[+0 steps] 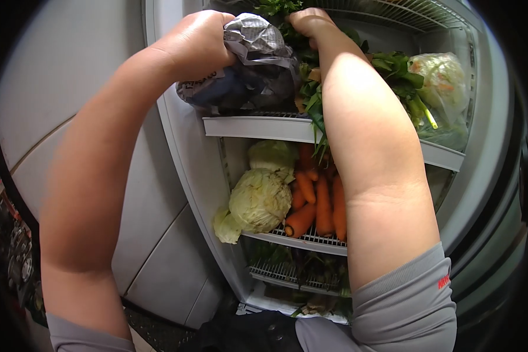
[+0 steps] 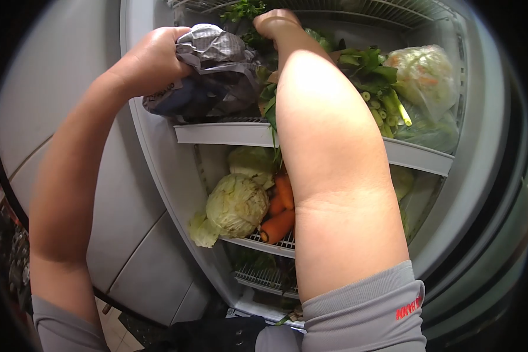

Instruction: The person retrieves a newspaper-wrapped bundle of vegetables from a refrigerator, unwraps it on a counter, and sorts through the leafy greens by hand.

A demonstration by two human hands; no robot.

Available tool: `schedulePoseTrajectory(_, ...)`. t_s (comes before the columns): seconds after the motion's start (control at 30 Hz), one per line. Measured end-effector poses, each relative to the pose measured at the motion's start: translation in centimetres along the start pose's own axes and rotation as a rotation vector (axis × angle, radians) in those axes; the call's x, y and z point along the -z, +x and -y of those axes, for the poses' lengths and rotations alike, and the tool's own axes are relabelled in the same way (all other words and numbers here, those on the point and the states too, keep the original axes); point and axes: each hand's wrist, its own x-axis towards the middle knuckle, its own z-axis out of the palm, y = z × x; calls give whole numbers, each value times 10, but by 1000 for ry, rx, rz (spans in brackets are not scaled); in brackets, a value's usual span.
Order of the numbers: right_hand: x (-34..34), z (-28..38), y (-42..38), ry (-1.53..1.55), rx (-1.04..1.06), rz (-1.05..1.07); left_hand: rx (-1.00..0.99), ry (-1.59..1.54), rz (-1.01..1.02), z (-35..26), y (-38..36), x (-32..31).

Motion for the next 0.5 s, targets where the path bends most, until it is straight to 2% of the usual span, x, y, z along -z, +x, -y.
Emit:
schedulePoseTrajectory(0.1, 3, 6, -17, 73, -35, -30, -53, 34, 15, -7, -14, 15)
schedulePoseTrajectory(0.2, -1, 7, -12, 32, -20, 2, -35, -135, 64, -21, -26, 34)
schedulePoseTrajectory(0.27, 5, 15, -25, -48, 9, 57, -235, -14, -8, -9, -24, 48)
schedulePoseTrajectory(0.4, 9, 32, -46, -152, 133, 102, -122, 75, 12, -57, -74, 85)
schedulePoseTrajectory(0.5, 6, 46, -55, -197, 229, 149, -159, 115, -17, -68, -94, 82)
